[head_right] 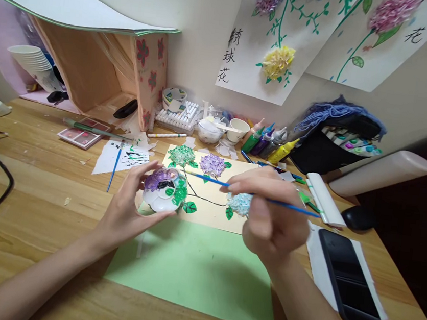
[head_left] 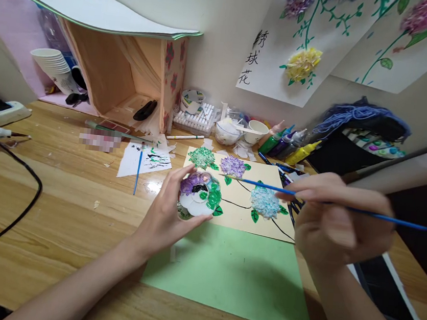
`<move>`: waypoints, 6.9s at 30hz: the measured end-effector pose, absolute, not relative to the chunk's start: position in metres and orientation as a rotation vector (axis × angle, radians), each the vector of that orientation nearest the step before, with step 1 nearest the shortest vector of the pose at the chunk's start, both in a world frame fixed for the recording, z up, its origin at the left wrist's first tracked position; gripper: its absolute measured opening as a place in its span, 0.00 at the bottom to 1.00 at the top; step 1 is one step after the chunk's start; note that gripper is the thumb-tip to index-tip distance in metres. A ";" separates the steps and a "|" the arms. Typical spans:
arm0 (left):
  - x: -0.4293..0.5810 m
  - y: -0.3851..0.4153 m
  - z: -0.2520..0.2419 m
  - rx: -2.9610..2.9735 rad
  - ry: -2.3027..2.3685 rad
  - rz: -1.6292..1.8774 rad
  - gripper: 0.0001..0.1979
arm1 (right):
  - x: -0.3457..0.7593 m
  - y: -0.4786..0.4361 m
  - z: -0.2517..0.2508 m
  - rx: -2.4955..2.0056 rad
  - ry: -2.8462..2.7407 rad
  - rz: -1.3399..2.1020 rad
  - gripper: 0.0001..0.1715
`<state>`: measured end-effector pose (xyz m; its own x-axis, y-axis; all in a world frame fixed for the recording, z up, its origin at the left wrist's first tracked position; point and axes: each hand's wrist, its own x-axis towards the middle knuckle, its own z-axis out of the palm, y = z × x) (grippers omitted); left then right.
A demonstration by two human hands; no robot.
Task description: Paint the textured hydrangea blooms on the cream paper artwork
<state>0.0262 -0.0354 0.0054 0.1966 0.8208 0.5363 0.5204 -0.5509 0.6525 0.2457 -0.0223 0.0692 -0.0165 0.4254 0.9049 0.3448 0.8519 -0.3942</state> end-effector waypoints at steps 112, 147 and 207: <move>-0.005 -0.002 -0.013 1.490 1.683 1.435 0.39 | 0.244 0.024 0.010 -1.257 -1.921 0.149 0.10; -0.006 -0.001 -0.017 1.505 1.695 1.431 0.39 | 0.244 0.024 0.009 -1.236 -1.928 0.142 0.09; -0.007 -0.001 -0.017 1.538 1.715 1.412 0.39 | 0.244 0.025 0.010 -1.220 -1.926 0.118 0.11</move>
<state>-0.0065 -0.0007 -0.0172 -0.2877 0.9105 0.2970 0.4659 -0.1379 0.8740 0.2445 0.0248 0.0099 -0.1810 0.7843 0.5934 0.7063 0.5235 -0.4765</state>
